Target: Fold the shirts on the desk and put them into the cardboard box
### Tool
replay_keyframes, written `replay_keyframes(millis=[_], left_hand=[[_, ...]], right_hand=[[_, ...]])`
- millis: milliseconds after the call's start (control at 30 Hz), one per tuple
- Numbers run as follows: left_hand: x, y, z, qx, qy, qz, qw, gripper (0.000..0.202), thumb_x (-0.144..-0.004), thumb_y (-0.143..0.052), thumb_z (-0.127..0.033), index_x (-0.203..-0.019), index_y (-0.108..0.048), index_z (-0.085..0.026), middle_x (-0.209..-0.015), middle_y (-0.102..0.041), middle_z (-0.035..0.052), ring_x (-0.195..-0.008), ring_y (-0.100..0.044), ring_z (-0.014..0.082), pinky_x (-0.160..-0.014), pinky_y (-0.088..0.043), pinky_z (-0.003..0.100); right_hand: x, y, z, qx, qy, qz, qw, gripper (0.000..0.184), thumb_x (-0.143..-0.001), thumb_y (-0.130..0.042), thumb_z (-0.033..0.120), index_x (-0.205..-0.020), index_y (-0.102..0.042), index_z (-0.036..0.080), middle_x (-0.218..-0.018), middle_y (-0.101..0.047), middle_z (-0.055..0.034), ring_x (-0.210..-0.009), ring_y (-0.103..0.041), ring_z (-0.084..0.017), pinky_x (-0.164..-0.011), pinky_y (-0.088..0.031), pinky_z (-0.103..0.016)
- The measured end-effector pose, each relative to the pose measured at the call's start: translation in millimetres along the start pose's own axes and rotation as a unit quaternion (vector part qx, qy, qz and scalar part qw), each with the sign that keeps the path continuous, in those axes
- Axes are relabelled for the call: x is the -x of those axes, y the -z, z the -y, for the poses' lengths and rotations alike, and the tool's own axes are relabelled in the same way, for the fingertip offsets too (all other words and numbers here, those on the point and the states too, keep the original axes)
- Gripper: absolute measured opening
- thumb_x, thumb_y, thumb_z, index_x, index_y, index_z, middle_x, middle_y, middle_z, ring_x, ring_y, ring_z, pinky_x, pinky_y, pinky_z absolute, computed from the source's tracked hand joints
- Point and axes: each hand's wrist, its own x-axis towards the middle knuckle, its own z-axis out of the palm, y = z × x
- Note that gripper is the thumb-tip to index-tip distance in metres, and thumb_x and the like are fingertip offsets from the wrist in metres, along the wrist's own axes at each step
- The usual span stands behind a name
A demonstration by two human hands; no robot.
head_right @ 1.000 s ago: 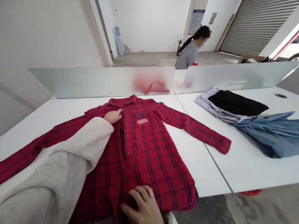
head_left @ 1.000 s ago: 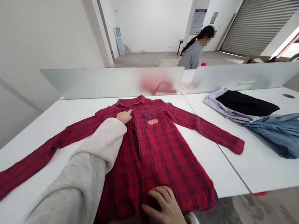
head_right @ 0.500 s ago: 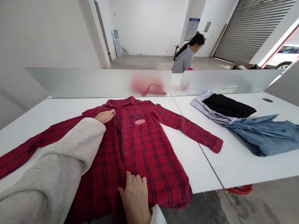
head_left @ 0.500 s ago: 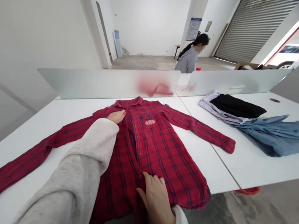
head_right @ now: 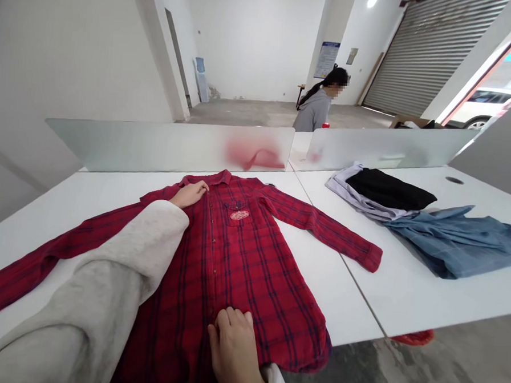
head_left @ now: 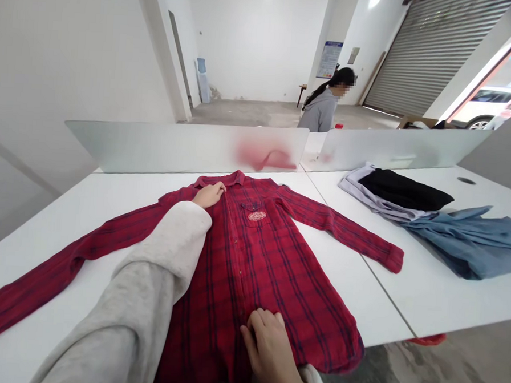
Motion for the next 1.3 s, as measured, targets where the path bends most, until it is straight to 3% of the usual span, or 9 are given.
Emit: replay_keyframes(millis=[133, 233, 400, 667, 833, 967, 1300], left_hand=[[10, -36.5, -12, -0.026, 0.006, -0.025, 0.999, 0.028, -0.093, -0.033, -0.022, -0.107, -0.058, -0.019, -0.096, -0.066, 0.0091, -0.087, -0.062, 0.0227, -0.075, -0.046, 0.033], [18, -47.9, -16, -0.040, -0.012, -0.062, 0.997, 0.033, -0.094, -0.029, -0.021, -0.117, -0.053, -0.018, -0.112, -0.060, 0.0113, -0.104, -0.056, 0.0224, -0.085, -0.044, 0.034], [21, -48.5, -12, -0.053, -0.039, -0.080, 0.995, 0.030, -0.091, -0.036, -0.018, -0.110, -0.059, -0.020, -0.117, -0.057, 0.0086, -0.112, -0.048, 0.0217, -0.094, -0.039, 0.034], [17, -58.7, -5, -0.034, 0.026, -0.082, 0.996, 0.035, -0.089, -0.036, -0.014, -0.116, -0.057, -0.016, -0.118, -0.059, 0.0101, -0.112, -0.050, 0.0225, -0.096, -0.040, 0.036], [13, -62.1, 1, -0.020, 0.037, -0.056, 0.998, 0.040, -0.091, -0.032, -0.016, -0.126, -0.050, -0.016, -0.131, -0.055, 0.0088, -0.123, -0.047, 0.0188, -0.104, -0.035, 0.032], [9, -66.2, 4, -0.015, 0.048, -0.035, 0.998, 0.044, -0.092, -0.029, -0.019, -0.134, -0.044, -0.014, -0.144, -0.042, 0.0098, -0.134, -0.035, 0.0207, -0.112, -0.025, 0.039], [10, -63.3, 3, -0.004, 0.052, -0.026, 0.998, 0.046, -0.091, -0.030, -0.020, -0.135, -0.043, -0.017, -0.147, -0.038, 0.0092, -0.136, -0.032, 0.0215, -0.113, -0.022, 0.043]], right_hand=[[4, -7, -7, 0.027, 0.025, -0.008, 0.999, 0.018, -0.091, -0.039, 0.017, -0.074, -0.045, 0.022, -0.071, -0.058, 0.0005, -0.066, -0.055, -0.018, -0.071, -0.034, -0.031], [7, -12, -15, 0.033, 0.054, -0.006, 0.998, 0.018, -0.092, -0.040, 0.020, -0.074, -0.044, 0.022, -0.069, -0.057, 0.0015, -0.065, -0.056, -0.017, -0.069, -0.035, -0.029], [7, -14, -24, 0.010, 0.055, -0.011, 0.998, 0.023, -0.095, -0.036, 0.022, -0.073, -0.044, 0.022, -0.064, -0.056, 0.0033, -0.059, -0.057, -0.013, -0.063, -0.037, -0.026], [6, -8, -23, -0.042, 0.016, -0.006, 0.999, 0.027, -0.097, -0.037, 0.028, -0.071, -0.043, 0.021, -0.061, -0.057, 0.0030, -0.055, -0.056, -0.012, -0.061, -0.039, -0.024], [7, -10, -24, -0.022, 0.025, -0.004, 0.999, 0.023, -0.092, -0.044, 0.021, -0.069, -0.042, 0.021, -0.059, -0.054, 0.0043, -0.054, -0.056, -0.012, -0.062, -0.039, -0.024], [7, -9, -22, 0.007, 0.030, 0.003, 1.000, 0.020, -0.083, -0.047, 0.014, -0.067, -0.039, 0.021, -0.058, -0.052, 0.0051, -0.055, -0.054, -0.011, -0.064, -0.040, -0.024], [5, -1, -13, 0.028, 0.017, 0.013, 0.999, 0.019, -0.080, -0.047, 0.011, -0.066, -0.039, 0.021, -0.060, -0.051, 0.0050, -0.057, -0.052, -0.012, -0.064, -0.038, -0.025]])
